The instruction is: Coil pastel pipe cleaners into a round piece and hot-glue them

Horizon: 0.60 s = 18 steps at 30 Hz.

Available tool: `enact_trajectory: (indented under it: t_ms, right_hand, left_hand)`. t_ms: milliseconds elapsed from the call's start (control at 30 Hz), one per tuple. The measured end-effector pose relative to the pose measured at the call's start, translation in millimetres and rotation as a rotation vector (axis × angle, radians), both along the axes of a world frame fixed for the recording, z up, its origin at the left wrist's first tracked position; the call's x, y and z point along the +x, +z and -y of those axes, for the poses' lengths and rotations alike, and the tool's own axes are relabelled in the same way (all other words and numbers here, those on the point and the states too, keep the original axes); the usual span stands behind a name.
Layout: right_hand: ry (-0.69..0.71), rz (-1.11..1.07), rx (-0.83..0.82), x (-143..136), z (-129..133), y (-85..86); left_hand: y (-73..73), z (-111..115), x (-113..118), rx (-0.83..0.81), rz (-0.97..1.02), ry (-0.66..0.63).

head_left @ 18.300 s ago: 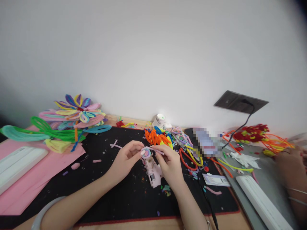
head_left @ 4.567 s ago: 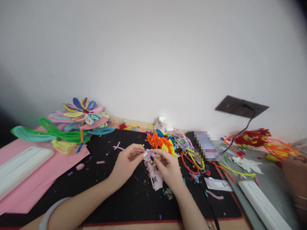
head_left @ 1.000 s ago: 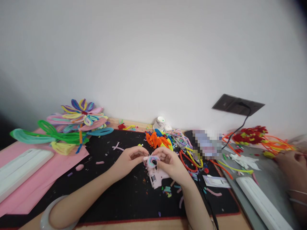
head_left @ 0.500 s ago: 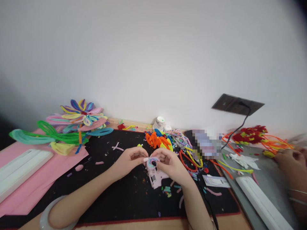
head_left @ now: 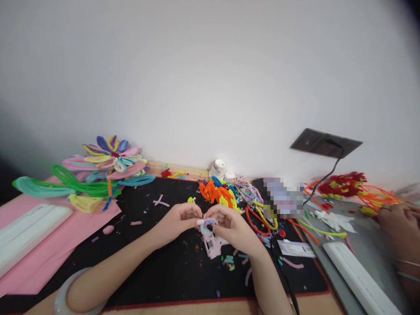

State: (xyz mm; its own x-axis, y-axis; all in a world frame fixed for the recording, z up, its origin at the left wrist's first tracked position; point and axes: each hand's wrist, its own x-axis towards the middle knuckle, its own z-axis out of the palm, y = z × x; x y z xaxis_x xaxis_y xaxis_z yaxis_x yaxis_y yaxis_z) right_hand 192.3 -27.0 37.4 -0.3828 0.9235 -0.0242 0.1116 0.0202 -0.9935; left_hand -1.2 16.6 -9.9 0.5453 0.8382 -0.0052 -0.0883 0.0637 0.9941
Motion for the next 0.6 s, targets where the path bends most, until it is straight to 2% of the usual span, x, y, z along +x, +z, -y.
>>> enact_trajectory:
  t_ms: [267,600]
  right_hand:
    - [-0.016,-0.065,-0.020,0.5,-0.9,-5.8]
    - [-0.036,-0.125,-0.052,-0.9,-1.4,-7.4]
  left_hand:
    - [6.7,3.3,1.5,-0.046,0.046,0.009]
    - [3.2,2.1,0.1,0.057,0.005,0.020]
